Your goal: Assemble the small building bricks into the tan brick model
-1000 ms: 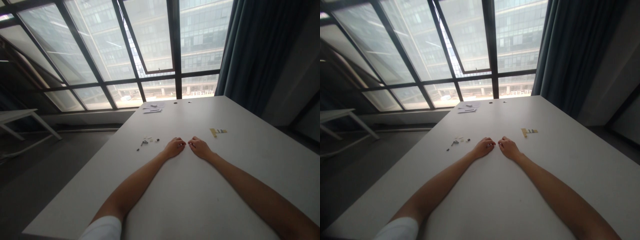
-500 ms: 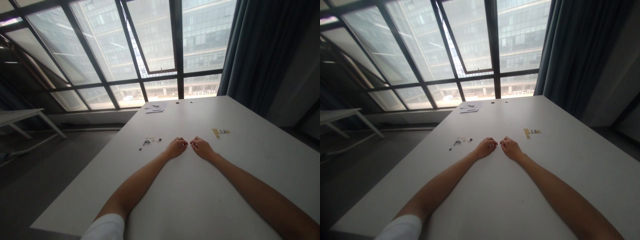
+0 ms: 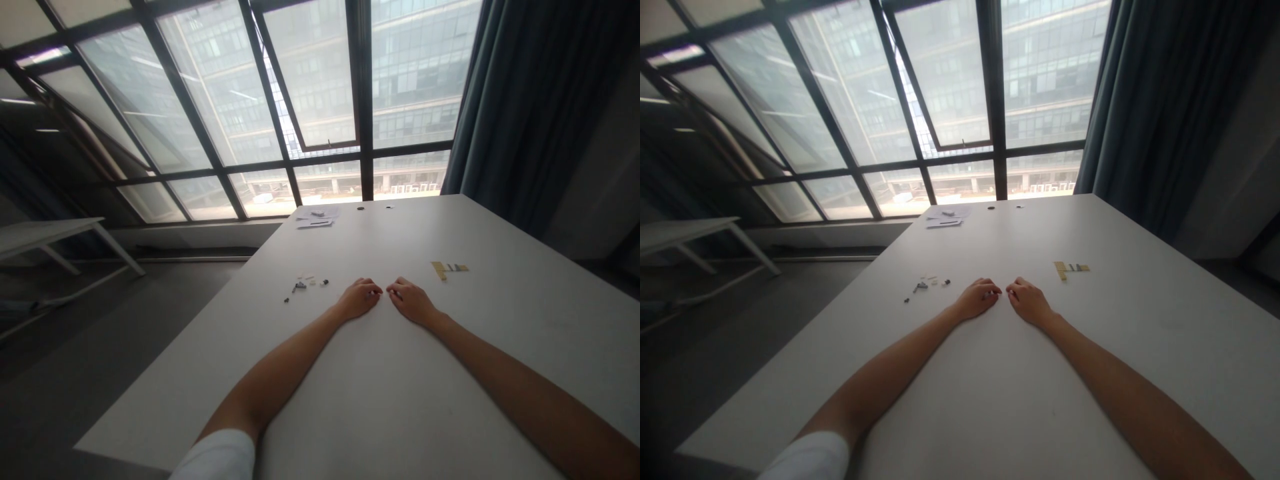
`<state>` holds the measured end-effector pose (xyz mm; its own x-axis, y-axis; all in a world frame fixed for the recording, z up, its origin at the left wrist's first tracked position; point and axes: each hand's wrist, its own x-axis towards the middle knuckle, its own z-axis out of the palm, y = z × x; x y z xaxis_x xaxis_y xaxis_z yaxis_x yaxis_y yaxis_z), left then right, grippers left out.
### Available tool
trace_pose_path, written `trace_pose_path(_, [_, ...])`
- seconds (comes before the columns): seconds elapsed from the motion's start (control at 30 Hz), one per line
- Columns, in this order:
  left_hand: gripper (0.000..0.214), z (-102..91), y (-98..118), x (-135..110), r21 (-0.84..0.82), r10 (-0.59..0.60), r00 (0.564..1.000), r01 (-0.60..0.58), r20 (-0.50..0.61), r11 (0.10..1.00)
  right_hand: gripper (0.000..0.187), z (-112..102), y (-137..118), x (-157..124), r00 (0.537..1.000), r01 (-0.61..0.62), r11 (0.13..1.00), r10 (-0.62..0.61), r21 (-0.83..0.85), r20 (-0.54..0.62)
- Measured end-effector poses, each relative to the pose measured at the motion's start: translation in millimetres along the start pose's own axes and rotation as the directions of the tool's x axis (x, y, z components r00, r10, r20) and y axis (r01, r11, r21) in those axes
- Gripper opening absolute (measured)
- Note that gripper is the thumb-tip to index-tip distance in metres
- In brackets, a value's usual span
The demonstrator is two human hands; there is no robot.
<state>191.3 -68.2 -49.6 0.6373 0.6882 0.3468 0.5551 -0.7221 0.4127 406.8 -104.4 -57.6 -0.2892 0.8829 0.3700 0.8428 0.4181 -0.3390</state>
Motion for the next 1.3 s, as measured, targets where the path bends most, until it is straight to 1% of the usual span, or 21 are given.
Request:
trace_pose_path(0.17, [0.023,-1.2,1,0,-0.003,-0.006,1.0,0.007,0.031,1.0,0.021,1,1,-1,1.0,0.009,1.0,-0.009,0.007,-0.005])
trace_pose_path(0.23, [0.024,-7.8,1,1,-0.035,-0.015,0.997,0.018,0.082,0.999,0.021,1,1,-2,1.0,0.01,1.0,-0.01,0.011,-0.002])
trace_pose_path(0.3, [0.024,-20.1,0,4,-0.081,-0.014,0.985,0.028,0.172,0.996,0.022,2,2,-3,1.0,0.01,1.0,-0.01,0.015,0.002])
trace_pose_path(0.33, [0.025,-28.6,-2,5,-0.1,0.0,0.975,0.022,0.222,0.995,0.022,2,2,-3,1.0,0.009,1.0,-0.009,0.017,0.004])
trace_pose_path(0.4, [0.025,-49.7,-8,7,-0.088,-0.003,0.961,0.029,0.277,0.996,0.023,4,4,-3,1.0,0.01,1.0,-0.01,0.022,0.005])
trace_pose_path(0.47, [0.027,-74.7,-18,6,-0.023,-0.085,0.951,0.096,0.298,0.995,0.024,6,6,-3,1.0,0.012,1.0,-0.012,0.024,0.006])
trace_pose_path(0.57, [0.023,-113.5,-37,-1,0.131,-0.274,0.93,0.248,0.244,0.96,0.024,8,8,-3,1.0,0.013,1.0,-0.013,0.017,0.007])
trace_pose_path(0.6, [0.021,-125.3,-45,-5,0.197,-0.349,0.912,0.309,0.216,0.93,0.024,8,8,-3,1.0,0.012,1.0,-0.013,0.013,0.008])
trace_pose_path(0.67, [0.022,-145.4,-59,-14,0.341,-0.492,0.858,0.423,0.145,0.839,0.024,9,9,-3,1.0,0.009,1.0,-0.009,0.008,0.009])
trace_pose_path(0.7, [0.023,-153.2,-67,-19,0.384,-0.548,0.824,0.463,0.145,0.798,0.024,9,9,-3,1.0,0.009,1.0,-0.01,0.009,0.011])
trace_pose_path(0.73, [0.025,-159.5,-74,-23,0.404,-0.595,0.786,0.496,0.168,0.769,0.025,9,10,-3,1.0,0.01,1.0,-0.01,0.012,0.01])
trace_pose_path(0.77, [0.027,-164.2,-81,-27,0.413,-0.623,0.76,0.516,0.185,0.751,0.025,10,10,-3,1.0,0.009,1.0,-0.009,0.015,0.008])
trace_pose_path(0.87, [0.03,-170.5,-98,-37,0.388,-0.682,0.692,0.576,0.237,0.719,0.024,10,11,-3,1.0,0.012,1.0,-0.012,0.017,-0.001])
trace_pose_path(0.97, [0.031,-169.6,-108,-42,0.356,-0.699,0.659,0.605,0.277,0.712,0.024,11,12,-3,1.0,0.022,1.0,-0.022,0.019,-0.002])
trace_pose_path(1.1, [0.031,-166.5,-116,-45,0.334,-0.699,0.646,0.615,0.306,0.714,0.024,10,11,-3,1.0,0.023,1.0,-0.023,0.019,-0.001])
trace_pose_path(1.3, [0.032,-164.3,-119,-45,0.327,-0.695,0.649,0.613,0.311,0.719,0.024,8,9,-3,1.0,0.01,1.0,-0.01,0.022,-0.008])
